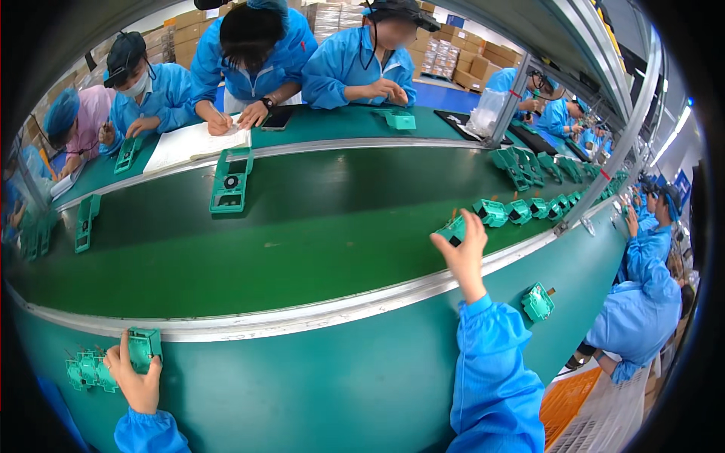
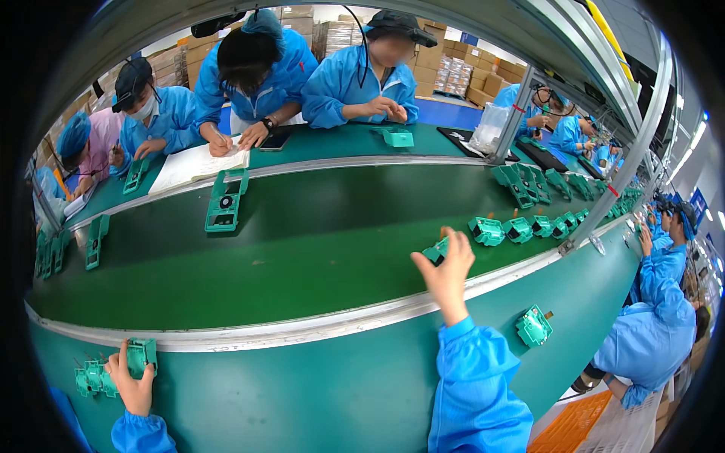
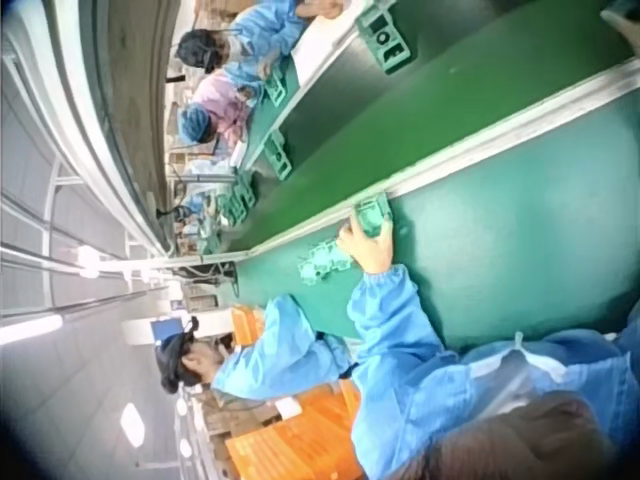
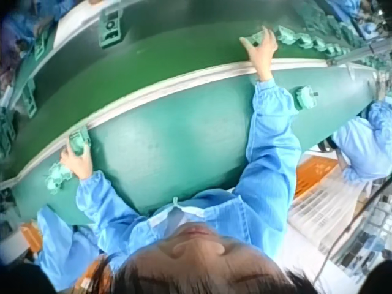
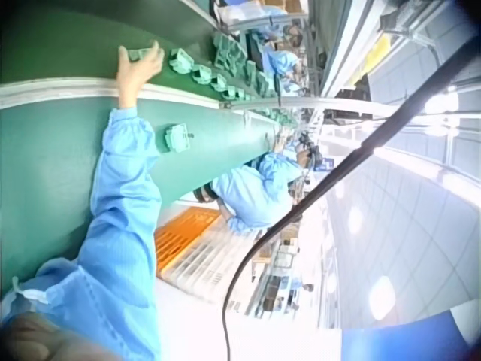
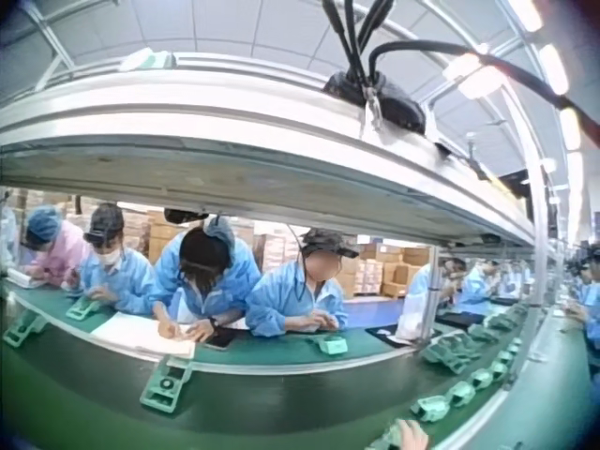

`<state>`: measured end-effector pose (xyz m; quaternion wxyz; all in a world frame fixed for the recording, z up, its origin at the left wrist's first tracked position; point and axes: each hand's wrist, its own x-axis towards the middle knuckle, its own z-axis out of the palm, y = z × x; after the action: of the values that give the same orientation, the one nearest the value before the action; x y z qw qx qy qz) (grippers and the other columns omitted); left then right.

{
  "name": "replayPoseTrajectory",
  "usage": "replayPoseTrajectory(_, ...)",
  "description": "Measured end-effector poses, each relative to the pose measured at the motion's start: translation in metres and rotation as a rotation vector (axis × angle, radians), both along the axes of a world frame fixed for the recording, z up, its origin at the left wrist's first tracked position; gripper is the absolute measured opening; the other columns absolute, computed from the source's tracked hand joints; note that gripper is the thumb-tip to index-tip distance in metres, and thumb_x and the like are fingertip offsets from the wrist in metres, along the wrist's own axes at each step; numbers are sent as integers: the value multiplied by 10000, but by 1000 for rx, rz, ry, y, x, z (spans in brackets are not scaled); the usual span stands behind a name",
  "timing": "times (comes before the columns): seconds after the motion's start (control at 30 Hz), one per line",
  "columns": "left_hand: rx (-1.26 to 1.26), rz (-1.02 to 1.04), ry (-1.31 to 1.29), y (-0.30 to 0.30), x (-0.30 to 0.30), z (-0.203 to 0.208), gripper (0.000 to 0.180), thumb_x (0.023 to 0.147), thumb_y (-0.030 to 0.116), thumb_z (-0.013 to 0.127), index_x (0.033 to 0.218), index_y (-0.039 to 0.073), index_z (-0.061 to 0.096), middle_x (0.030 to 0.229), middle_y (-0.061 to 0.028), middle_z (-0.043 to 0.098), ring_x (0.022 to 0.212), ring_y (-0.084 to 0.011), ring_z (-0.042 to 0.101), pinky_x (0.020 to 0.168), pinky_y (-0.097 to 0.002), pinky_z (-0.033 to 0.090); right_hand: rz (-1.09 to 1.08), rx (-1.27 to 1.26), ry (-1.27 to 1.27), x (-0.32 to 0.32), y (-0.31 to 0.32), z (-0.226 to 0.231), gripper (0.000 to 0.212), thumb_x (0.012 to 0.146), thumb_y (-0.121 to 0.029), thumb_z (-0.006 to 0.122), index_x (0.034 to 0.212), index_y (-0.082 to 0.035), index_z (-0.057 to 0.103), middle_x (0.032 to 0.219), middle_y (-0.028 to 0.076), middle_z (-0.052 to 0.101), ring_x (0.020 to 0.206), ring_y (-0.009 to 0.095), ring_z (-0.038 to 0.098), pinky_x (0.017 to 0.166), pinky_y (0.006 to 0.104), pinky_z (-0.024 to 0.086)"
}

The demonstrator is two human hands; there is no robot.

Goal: The person assembles electronic components into a green plastic housing by hand on a factory assembly line.

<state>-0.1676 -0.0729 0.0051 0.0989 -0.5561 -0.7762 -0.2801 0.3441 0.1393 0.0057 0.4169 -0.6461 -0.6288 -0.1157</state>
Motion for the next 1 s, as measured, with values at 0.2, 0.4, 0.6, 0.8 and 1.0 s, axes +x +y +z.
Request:
replayPoseTrajectory(0.2,-35,201,136,-6,-20,-9,580,610,114,617,1161,11,468,1073,-163,366,1035,-332,341,892,-441,280,10,-161,231,70,2,-28,928,608,-232,763,1332,-22,221,1263,229,357,1159,371,341,958,418,306)
replayPoseTrajectory(0.4,127,241,27,-3,1,12,820,603,46,616,1335,52,246,1295,-189,267,1195,-356,238,984,-444,207,40,-192,223,20,-3,-1,916,570,-182,740,1315,0,238,1112,197,453,1031,328,470,875,366,395)
replayPoseTrajectory(0.6,11,-582,-805,33,111,23,718,683,58,666,1298,-4,301,1266,-148,387,1185,-271,375,965,-390,322,498,-123,175,-101,-47,20,873,568,-155,722,1293,22,269,1090,196,442,999,330,471,852,377,406)
replayPoseTrajectory(0.8,-250,-891,-1786,50,204,14,861,792,-6,570,1388,168,-26,1339,-178,249,1148,-273,399,941,-378,356,694,-229,362,-153,-111,16,902,567,-209,791,1274,19,279,1153,192,395,1057,320,416,866,391,386)
replayPoseTrajectory(1.0,-13,-822,-1859,62,194,3,870,781,-31,566,1380,115,-49,1385,-156,176,1222,-260,318,986,-395,312,913,-263,317,-158,-117,0,837,634,-129,756,1294,-12,255,1185,175,343,1106,298,392,891,384,396)
